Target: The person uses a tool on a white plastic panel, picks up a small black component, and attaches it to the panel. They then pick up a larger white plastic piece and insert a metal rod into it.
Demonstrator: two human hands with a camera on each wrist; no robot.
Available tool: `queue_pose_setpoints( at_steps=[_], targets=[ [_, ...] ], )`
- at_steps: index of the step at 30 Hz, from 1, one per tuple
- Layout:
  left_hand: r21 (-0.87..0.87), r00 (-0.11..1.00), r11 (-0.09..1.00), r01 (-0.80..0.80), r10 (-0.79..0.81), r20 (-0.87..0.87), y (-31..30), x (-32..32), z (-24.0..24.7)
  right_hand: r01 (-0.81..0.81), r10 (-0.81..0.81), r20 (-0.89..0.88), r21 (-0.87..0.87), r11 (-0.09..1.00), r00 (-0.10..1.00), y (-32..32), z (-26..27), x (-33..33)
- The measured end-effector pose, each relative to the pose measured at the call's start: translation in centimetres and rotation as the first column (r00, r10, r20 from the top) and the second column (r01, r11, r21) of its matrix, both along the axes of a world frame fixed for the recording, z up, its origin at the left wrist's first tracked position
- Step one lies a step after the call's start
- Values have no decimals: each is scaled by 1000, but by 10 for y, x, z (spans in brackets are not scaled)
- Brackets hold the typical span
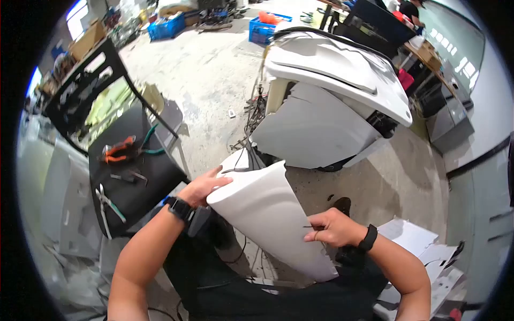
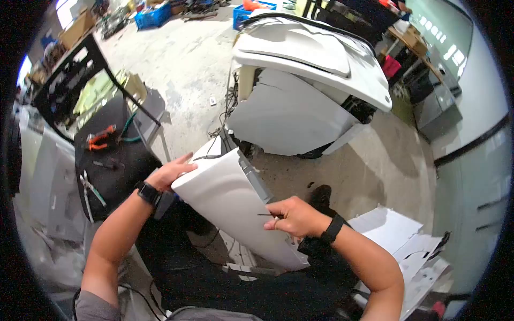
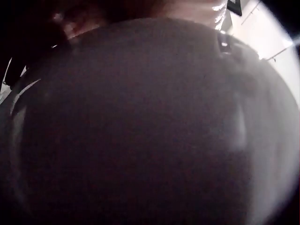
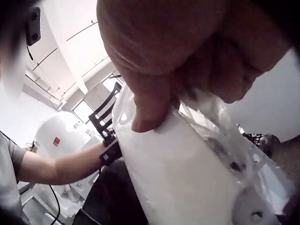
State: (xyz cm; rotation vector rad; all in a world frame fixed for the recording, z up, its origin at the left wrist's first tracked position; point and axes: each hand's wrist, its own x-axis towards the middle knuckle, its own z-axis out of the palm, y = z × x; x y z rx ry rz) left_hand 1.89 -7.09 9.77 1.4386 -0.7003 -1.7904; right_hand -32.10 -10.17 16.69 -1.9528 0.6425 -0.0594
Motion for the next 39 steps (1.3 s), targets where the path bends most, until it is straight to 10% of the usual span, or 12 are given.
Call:
queue_pose_setpoints(
  at_steps=[5, 7, 21, 33, 39],
  targets=[
    [-19, 971, 988, -153, 146, -190, 4, -8, 23, 128, -126, -36, 70, 989, 991, 18, -34, -29],
    [4, 981, 991, -131, 130, -143, 6, -15, 34, 29, -29, 1, -175, 984, 1000, 28, -48, -33],
    [-227, 987, 963, -146, 157, 34, 35, -45, 70, 3, 10, 30, -401, 916, 1000, 55, -106, -35],
    [-72, 978, 989, -130, 139, 155, 78, -61, 8, -283, 219, -259, -247, 927, 941, 49, -168, -50],
    [121, 943, 990, 73, -108, 316, 82, -67, -10, -617, 467, -426, -350, 705, 775, 29, -161, -65]
  ],
)
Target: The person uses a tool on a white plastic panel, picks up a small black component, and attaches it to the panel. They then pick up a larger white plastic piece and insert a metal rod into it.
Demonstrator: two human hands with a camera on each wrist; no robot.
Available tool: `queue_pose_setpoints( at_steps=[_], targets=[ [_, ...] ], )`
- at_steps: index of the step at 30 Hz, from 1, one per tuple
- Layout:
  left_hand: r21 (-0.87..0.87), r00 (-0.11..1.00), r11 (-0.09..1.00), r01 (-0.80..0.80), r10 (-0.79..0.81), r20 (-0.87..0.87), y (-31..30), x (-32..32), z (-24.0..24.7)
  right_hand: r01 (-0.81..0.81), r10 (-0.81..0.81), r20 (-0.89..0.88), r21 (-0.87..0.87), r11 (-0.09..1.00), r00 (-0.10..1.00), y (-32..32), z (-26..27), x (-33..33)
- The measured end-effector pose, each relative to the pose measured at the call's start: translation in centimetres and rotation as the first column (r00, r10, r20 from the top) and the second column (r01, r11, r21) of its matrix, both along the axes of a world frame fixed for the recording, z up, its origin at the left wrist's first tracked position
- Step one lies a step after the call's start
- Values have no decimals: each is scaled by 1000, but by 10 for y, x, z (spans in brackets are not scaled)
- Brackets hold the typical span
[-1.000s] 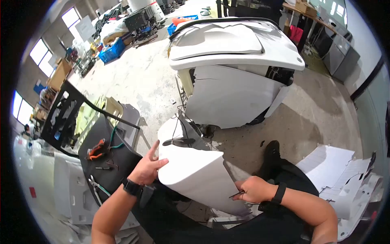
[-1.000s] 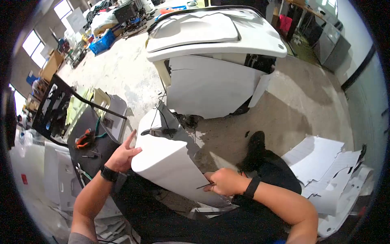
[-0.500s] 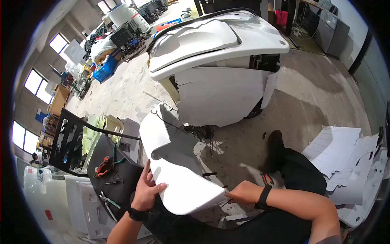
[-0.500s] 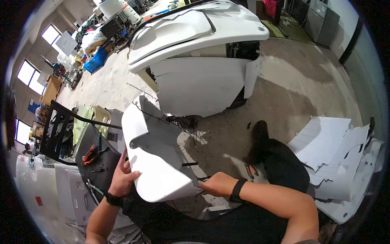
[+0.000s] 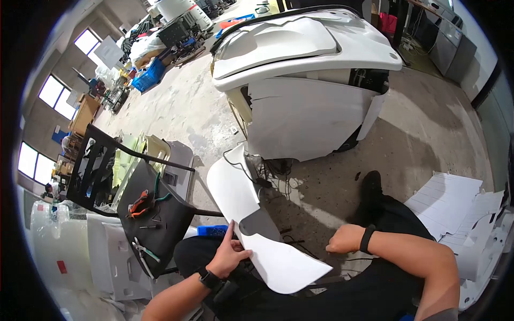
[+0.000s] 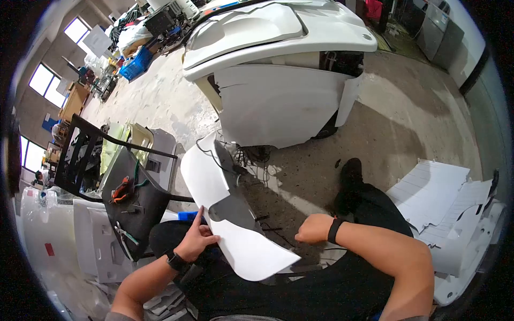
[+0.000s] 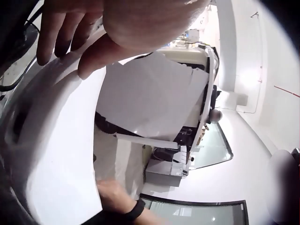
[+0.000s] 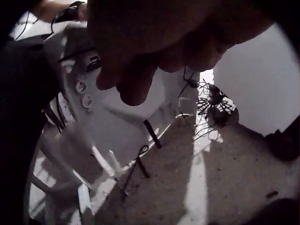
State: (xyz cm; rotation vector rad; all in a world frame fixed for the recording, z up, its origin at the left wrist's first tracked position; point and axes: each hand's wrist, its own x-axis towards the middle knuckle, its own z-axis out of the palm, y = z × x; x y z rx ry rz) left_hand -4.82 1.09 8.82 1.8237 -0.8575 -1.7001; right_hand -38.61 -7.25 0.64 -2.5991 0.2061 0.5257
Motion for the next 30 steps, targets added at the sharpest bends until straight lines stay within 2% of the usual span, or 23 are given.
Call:
queue_pose_setpoints(
  at_steps=[1, 3, 4, 5, 6, 7, 8, 9, 11, 13, 16, 18, 21, 22, 24, 25, 28, 30],
  targets=[
    [3, 1000, 1000, -8, 8, -2, -4, 0, 3, -14, 14, 6, -25, 1000, 1000, -3, 2, -1],
    [107, 971, 980, 165, -181, 160, -16, 1, 12, 14, -17, -58, -54, 998, 998, -10, 14, 4],
    [105, 972, 983, 151, -167, 165, -17, 5, 10, 44, -54, -118, -89, 995, 992, -17, 18, 9],
    [112, 972, 980, 163, -179, 150, -19, 11, 6, 189, -188, -66, 10, 982, 980, -28, 23, 12],
    [116, 973, 978, 175, -190, 133, -20, 15, 5, 174, -173, -62, 6, 985, 983, -37, 28, 19],
    [156, 956, 959, 237, -259, 140, -21, 18, 9, 379, -379, -15, 0, 925, 925, -45, 36, 27],
    [149, 959, 963, 223, -244, 141, -20, 22, 8, 568, -568, 33, 4, 823, 823, -55, 44, 37],
    [165, 954, 955, 246, -269, 136, -20, 27, 5, 559, -559, 32, -2, 829, 828, -64, 47, 48],
    [181, 950, 948, 263, -287, 124, -19, 30, 2, 686, -707, 184, 174, 707, 683, -80, 48, 78],
    [155, 922, 935, 320, -345, 177, -17, 30, 3, 708, -762, 207, 285, 646, 613, -91, 54, 115],
    [168, 882, 911, 376, -408, 238, -15, 35, 8, 735, -794, 333, 312, 602, 510, -97, 49, 174],
    [166, 884, 910, 381, -411, 223, -10, 40, 3, 787, -809, 326, 233, 571, 490, -99, 44, 210],
    [188, 877, 899, 396, -431, 212, -9, 45, 5, 760, -757, 341, 157, 631, 558, -104, 32, 244],
    [207, 869, 891, 405, -445, 216, -10, 44, 8, 754, -753, 336, 159, 637, 565, -105, 28, 248],
    [219, 877, 896, 386, -430, 214, -12, 43, 11, 744, -705, 434, 110, 659, 560, -108, 23, 252],
    [181, 883, 904, 389, -421, 208, -10, 43, 10, 739, -691, 455, 98, 666, 562, -109, 21, 249],
    [114, 903, 918, 380, -395, 169, -5, 42, 1, 780, -733, 404, 72, 622, 547, -112, 40, 237],
    [151, 867, 902, 404, -430, 252, -12, 36, 8, 820, -795, 358, 121, 559, 489, -119, 64, 232]
  ],
)
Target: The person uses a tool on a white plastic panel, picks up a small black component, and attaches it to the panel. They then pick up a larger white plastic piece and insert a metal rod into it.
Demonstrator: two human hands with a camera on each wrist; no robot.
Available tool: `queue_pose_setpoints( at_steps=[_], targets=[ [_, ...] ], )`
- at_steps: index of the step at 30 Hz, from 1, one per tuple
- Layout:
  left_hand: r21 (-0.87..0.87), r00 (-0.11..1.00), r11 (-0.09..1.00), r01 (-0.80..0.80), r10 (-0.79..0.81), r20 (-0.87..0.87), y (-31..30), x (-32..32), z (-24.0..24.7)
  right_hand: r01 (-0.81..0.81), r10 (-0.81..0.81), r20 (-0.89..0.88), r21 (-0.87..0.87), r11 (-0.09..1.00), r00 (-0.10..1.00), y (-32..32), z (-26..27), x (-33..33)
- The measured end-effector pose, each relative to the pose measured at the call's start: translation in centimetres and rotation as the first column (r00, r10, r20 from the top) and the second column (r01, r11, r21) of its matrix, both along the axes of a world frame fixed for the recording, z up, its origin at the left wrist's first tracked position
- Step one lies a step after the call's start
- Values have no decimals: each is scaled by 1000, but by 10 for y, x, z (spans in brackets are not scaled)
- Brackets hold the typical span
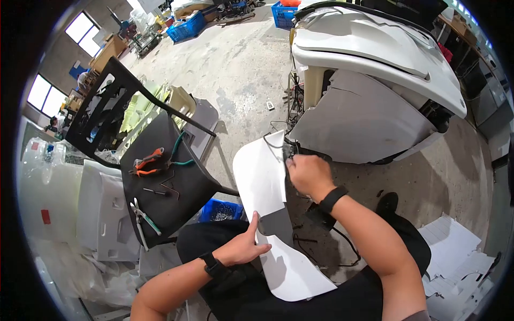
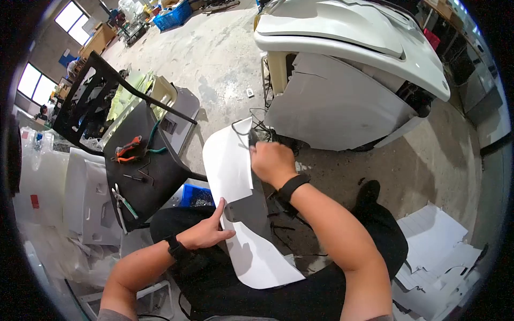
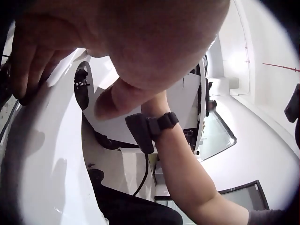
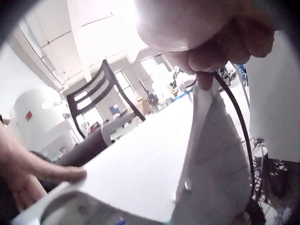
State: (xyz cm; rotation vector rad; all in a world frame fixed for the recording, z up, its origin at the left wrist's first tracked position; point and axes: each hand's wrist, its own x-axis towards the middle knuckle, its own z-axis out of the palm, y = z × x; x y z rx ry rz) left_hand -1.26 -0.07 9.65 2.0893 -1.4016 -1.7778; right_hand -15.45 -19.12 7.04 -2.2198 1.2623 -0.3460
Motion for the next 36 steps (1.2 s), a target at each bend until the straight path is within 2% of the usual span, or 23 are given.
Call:
queue_pose_setpoints(
  at_steps=[2, 4, 5, 6, 8, 11, 12, 14, 15, 17, 18, 20, 22, 24, 26, 27, 29, 32, 34, 36],
  targets=[
    [38, 1000, 999, 7, -8, 14, 1, 1, 1, 120, -117, 120, -20, 993, 986, -16, 16, -5],
    [36, 999, 999, -30, 31, -17, 5, 5, -4, 219, -199, 196, -88, 972, 960, -44, 11, -15],
    [-2, 998, 998, -59, 59, -15, 8, 5, -4, 279, -267, 169, -51, 959, 949, -50, 21, -21],
    [-8, 998, 998, -61, 61, -14, 8, 4, -4, 277, -264, 172, -56, 959, 949, -53, 18, -30],
    [-10, 997, 998, -62, 62, 43, 9, 4, -2, 272, -281, 75, 104, 957, 957, -64, 1, -48],
    [-46, 996, 998, -33, 37, 78, 9, 1, -4, 238, -237, 155, 14, 971, 959, -57, -26, -75],
    [-85, 996, 996, -14, 21, 81, 11, 1, -9, 191, -212, 154, 145, 971, 965, -50, -7, -81],
    [-26, 996, 999, -43, 45, 80, 8, -4, -8, 152, -189, 120, 263, 953, 975, -33, 30, -90],
    [-36, 995, 998, -42, 45, 94, 5, -6, -6, 149, -188, 136, 256, 955, 973, -29, 37, -93],
    [-1, 991, 999, -32, 32, 130, 5, -8, -7, 67, -74, 163, 45, 997, 984, -20, 43, -100],
    [-34, 989, 999, -23, 28, 142, 6, -5, -13, 67, -74, 171, 48, 997, 983, -17, 44, -102],
    [-93, 988, 996, 6, 9, 157, 10, 0, -24, 6, -37, 329, 93, 996, 944, -12, 42, -109],
    [-53, 986, 998, -23, 31, 166, 7, 2, -23, -1, -18, 337, 57, 998, 941, -13, 33, -115],
    [23, 984, 991, -134, 130, 120, 4, -7, -10, 18, -22, 322, 15, 1000, 946, -19, 29, -123],
    [-67, 968, 997, -39, 54, 246, 9, -4, -27, 52, -71, 376, 60, 997, 924, -24, 31, -137],
    [-77, 953, 997, -31, 53, 300, 5, -16, -17, 72, -93, 362, 71, 995, 928, -23, 31, -147],
    [-62, 953, 997, -54, 70, 295, 5, -21, -18, 107, -145, 448, 109, 988, 882, -22, 30, -162],
    [-55, 927, 998, -3, 24, 374, 4, -28, -13, 135, -208, 429, 194, 972, 879, -18, 33, -174],
    [-64, 930, 998, 11, 13, 367, 7, -22, -19, 105, -169, 445, 165, 981, 879, -15, 30, -175],
    [-132, 909, 987, 95, -32, 415, 14, -10, -41, 62, -85, 446, 67, 996, 891, -12, 27, -165]
  ],
)
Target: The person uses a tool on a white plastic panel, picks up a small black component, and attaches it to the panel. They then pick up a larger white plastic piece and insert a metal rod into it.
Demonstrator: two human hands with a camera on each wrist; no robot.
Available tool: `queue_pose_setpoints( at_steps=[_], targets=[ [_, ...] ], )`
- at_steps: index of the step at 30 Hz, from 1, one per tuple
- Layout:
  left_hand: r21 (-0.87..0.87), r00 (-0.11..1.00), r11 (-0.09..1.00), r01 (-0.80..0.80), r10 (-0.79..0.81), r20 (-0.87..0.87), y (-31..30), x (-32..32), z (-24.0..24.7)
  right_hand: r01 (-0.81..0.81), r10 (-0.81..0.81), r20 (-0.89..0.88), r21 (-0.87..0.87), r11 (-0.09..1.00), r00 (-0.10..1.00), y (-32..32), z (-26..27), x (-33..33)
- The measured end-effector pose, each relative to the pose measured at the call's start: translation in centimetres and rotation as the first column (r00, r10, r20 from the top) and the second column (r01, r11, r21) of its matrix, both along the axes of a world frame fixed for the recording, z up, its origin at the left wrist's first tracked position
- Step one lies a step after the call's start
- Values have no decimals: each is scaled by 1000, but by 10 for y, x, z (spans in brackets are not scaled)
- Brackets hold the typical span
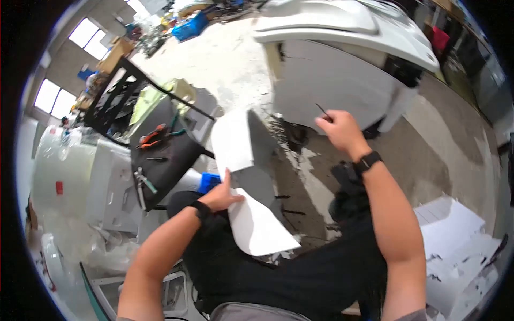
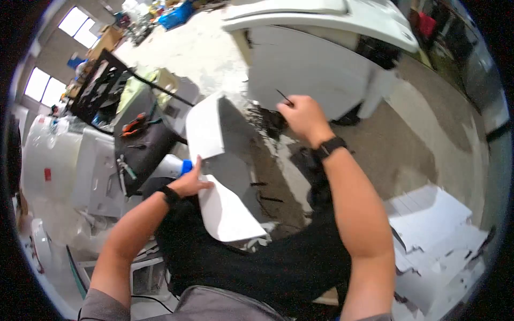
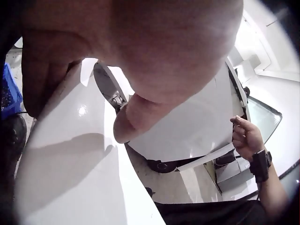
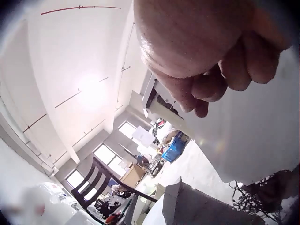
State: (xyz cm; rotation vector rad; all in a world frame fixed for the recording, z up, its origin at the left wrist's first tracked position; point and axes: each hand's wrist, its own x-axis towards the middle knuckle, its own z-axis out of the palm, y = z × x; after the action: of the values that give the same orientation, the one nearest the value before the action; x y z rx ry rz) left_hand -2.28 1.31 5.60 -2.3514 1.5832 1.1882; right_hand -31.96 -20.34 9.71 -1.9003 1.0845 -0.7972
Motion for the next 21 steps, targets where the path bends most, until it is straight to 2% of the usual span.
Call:
queue_pose_setpoints(
  at_steps=[3, 5, 8, 10, 14, 16, 17, 21],
  targets=[
    [-3, 995, 997, -82, 81, -55, 6, -5, 0, -8, 13, -40, 126, 992, 999, 7, 5, 18],
    [4, 991, 993, -117, 117, 60, 6, -8, -3, -4, 12, -80, 110, 994, 997, 11, 6, 31],
    [-55, 986, 988, -147, 143, -80, 14, 9, -11, -54, 61, -84, 88, 995, 995, 15, -16, 52],
    [-26, 968, 975, -221, 216, -131, 15, 10, 0, -65, 79, -103, 134, 989, 992, 23, -18, 64],
    [-122, 951, 952, -279, 257, -174, 16, 7, 9, -134, 139, -48, 96, 986, 989, 36, -29, 72],
    [-76, 914, 927, -368, 345, -214, 10, 9, 11, -254, 272, -75, 193, 948, 959, 38, -26, 69],
    [-78, 924, 931, -356, 338, -180, 7, 11, 10, -274, 322, -93, 341, 899, 942, 36, -21, 68],
    [-119, 920, 917, -381, 363, -146, 2, 16, -2, -303, 347, -60, 362, 881, 936, 30, -21, 61]
  ],
)
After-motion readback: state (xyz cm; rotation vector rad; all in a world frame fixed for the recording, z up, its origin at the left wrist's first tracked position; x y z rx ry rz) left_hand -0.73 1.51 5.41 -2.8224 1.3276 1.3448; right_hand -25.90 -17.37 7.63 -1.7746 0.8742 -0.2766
